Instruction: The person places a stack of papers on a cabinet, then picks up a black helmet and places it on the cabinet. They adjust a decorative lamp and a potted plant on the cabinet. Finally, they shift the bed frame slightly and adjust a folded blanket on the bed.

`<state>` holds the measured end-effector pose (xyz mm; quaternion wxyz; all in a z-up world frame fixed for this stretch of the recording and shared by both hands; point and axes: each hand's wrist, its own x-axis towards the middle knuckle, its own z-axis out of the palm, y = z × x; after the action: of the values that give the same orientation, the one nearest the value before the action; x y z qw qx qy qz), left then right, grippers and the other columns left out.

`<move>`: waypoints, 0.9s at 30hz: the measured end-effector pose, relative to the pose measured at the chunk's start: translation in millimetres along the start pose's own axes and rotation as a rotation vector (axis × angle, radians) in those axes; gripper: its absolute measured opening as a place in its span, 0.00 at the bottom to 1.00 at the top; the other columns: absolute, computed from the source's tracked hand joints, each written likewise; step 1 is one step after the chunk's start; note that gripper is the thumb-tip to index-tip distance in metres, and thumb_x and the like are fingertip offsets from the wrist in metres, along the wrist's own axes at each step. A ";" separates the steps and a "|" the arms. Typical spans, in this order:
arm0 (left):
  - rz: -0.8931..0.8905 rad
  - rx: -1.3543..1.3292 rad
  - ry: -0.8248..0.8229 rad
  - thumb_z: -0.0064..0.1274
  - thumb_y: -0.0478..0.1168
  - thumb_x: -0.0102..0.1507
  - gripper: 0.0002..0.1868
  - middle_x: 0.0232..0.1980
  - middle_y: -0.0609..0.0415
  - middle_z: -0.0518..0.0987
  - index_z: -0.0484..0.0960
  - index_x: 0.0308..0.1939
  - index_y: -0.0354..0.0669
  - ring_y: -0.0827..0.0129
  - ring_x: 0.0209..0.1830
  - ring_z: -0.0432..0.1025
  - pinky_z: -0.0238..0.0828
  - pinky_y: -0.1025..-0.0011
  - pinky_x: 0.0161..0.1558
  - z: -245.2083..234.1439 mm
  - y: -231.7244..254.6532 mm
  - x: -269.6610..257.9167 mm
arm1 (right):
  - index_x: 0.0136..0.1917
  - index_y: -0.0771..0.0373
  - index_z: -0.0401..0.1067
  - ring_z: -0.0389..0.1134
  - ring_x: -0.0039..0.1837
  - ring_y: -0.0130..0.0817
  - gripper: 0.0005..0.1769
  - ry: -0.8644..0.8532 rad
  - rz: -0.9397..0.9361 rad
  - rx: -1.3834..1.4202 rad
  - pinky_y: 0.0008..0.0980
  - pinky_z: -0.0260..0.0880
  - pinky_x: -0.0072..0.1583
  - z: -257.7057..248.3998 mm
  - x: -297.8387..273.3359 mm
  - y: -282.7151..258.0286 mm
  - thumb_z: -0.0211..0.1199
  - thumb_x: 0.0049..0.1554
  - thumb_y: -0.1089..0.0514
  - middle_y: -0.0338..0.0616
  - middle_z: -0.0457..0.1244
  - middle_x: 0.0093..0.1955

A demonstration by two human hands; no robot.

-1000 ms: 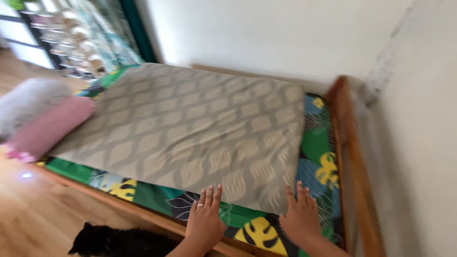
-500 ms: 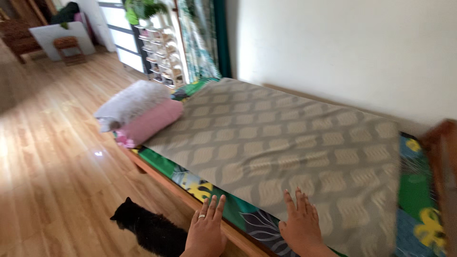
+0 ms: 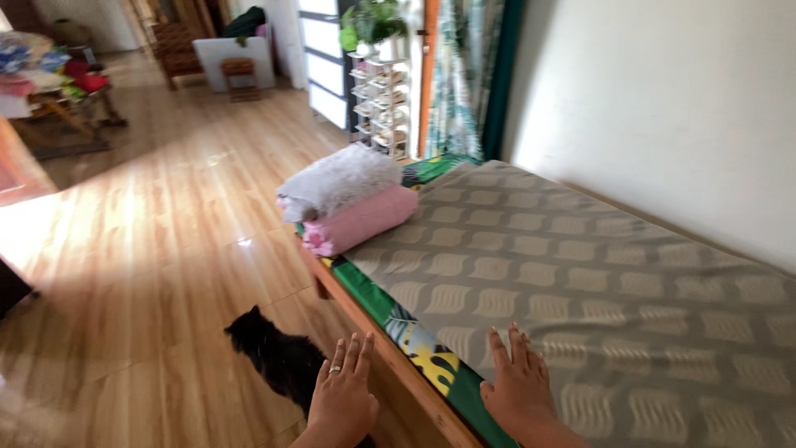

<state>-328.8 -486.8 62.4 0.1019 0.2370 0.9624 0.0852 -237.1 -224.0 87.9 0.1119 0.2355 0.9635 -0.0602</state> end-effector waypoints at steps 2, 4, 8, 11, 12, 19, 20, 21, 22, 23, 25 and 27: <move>-0.027 -0.027 -0.056 0.43 0.42 0.63 0.51 0.86 0.51 0.35 0.27 0.81 0.55 0.55 0.86 0.30 0.32 0.54 0.80 0.2 -12.9 9.6 | 0.84 0.46 0.25 0.21 0.87 0.44 0.51 -0.032 -0.036 -0.008 0.46 0.27 0.83 -1.2 21.1 -13.3 0.57 0.63 0.42 0.46 0.22 0.87; -0.065 -0.060 -0.104 0.43 0.42 0.64 0.50 0.86 0.52 0.34 0.27 0.81 0.56 0.55 0.86 0.29 0.31 0.53 0.80 -4.0 -28.6 22.4 | 0.84 0.45 0.25 0.20 0.87 0.44 0.52 -0.049 -0.063 -0.010 0.45 0.27 0.83 -4.0 43.6 -32.8 0.57 0.63 0.42 0.45 0.21 0.88; -0.149 -0.091 -0.152 0.43 0.40 0.63 0.51 0.86 0.53 0.33 0.26 0.82 0.57 0.56 0.86 0.28 0.30 0.53 0.81 -8.9 -53.1 59.6 | 0.85 0.45 0.25 0.19 0.87 0.44 0.52 -0.071 -0.115 -0.016 0.45 0.26 0.83 -9.1 99.0 -68.3 0.58 0.63 0.42 0.45 0.20 0.88; -0.197 -0.093 -0.155 0.45 0.40 0.62 0.52 0.86 0.53 0.35 0.27 0.82 0.58 0.57 0.86 0.29 0.32 0.54 0.81 -18.8 -70.7 96.0 | 0.85 0.45 0.25 0.19 0.87 0.45 0.52 -0.058 -0.147 -0.002 0.45 0.26 0.83 -20.1 145.6 -91.9 0.58 0.63 0.41 0.45 0.21 0.87; -0.212 -0.096 -0.154 0.45 0.41 0.61 0.53 0.86 0.54 0.36 0.28 0.82 0.58 0.58 0.86 0.30 0.33 0.54 0.81 -21.5 -76.5 109.2 | 0.85 0.45 0.26 0.20 0.87 0.45 0.52 -0.047 -0.154 0.007 0.46 0.26 0.83 -22.4 160.6 -98.5 0.58 0.62 0.41 0.45 0.22 0.87; -0.187 -0.015 -0.030 0.46 0.42 0.61 0.52 0.85 0.49 0.36 0.29 0.81 0.52 0.56 0.85 0.30 0.32 0.54 0.79 -32.3 -105.4 181.5 | 0.84 0.45 0.28 0.23 0.87 0.44 0.51 0.025 -0.207 -0.004 0.45 0.29 0.82 -36.3 246.1 -137.4 0.57 0.61 0.45 0.46 0.24 0.87; -0.198 -0.021 -0.043 0.46 0.42 0.61 0.52 0.85 0.50 0.36 0.29 0.81 0.52 0.56 0.85 0.30 0.32 0.54 0.79 -32.6 -107.4 187.7 | 0.84 0.45 0.28 0.23 0.87 0.43 0.50 0.014 -0.207 0.003 0.45 0.28 0.82 -36.9 253.9 -140.5 0.57 0.61 0.46 0.45 0.24 0.87; -0.210 -0.026 -0.053 0.46 0.41 0.60 0.52 0.85 0.50 0.36 0.28 0.81 0.52 0.56 0.85 0.30 0.31 0.54 0.79 -34.4 -109.4 194.8 | 0.84 0.46 0.28 0.23 0.87 0.43 0.50 0.007 -0.209 0.011 0.44 0.28 0.83 -38.3 262.4 -143.6 0.57 0.60 0.47 0.45 0.24 0.87; -0.216 -0.051 -0.062 0.45 0.41 0.61 0.52 0.85 0.50 0.35 0.28 0.81 0.53 0.56 0.85 0.30 0.31 0.54 0.79 -35.4 -110.8 199.8 | 0.84 0.46 0.28 0.22 0.87 0.45 0.50 -0.015 -0.213 0.013 0.45 0.28 0.82 -39.4 269.6 -146.0 0.56 0.61 0.46 0.45 0.23 0.87; -0.224 -0.075 -0.066 0.45 0.41 0.61 0.52 0.85 0.51 0.35 0.28 0.81 0.53 0.56 0.85 0.30 0.31 0.54 0.79 -37.0 -113.4 204.3 | 0.84 0.46 0.28 0.22 0.87 0.46 0.49 -0.034 -0.220 0.016 0.46 0.28 0.82 -40.6 276.8 -148.9 0.56 0.61 0.46 0.46 0.23 0.87; -0.243 -0.100 -0.060 0.45 0.41 0.61 0.52 0.85 0.52 0.35 0.29 0.81 0.54 0.57 0.85 0.30 0.31 0.54 0.80 -42.7 -122.2 214.9 | 0.84 0.46 0.28 0.22 0.87 0.48 0.49 -0.056 -0.235 -0.003 0.47 0.28 0.82 -41.9 291.8 -157.8 0.56 0.62 0.46 0.47 0.23 0.87; -0.266 -0.101 -0.038 0.46 0.40 0.60 0.52 0.86 0.52 0.37 0.30 0.81 0.54 0.57 0.86 0.31 0.32 0.54 0.80 -44.0 -132.3 222.3 | 0.84 0.47 0.28 0.22 0.87 0.48 0.50 -0.059 -0.254 -0.048 0.47 0.27 0.82 -36.4 302.7 -166.0 0.56 0.61 0.47 0.49 0.23 0.87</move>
<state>-589.9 -502.1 42.1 0.1421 0.1033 0.9777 0.1148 -583.0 -230.9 59.8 0.1370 0.1070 0.9831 -0.0578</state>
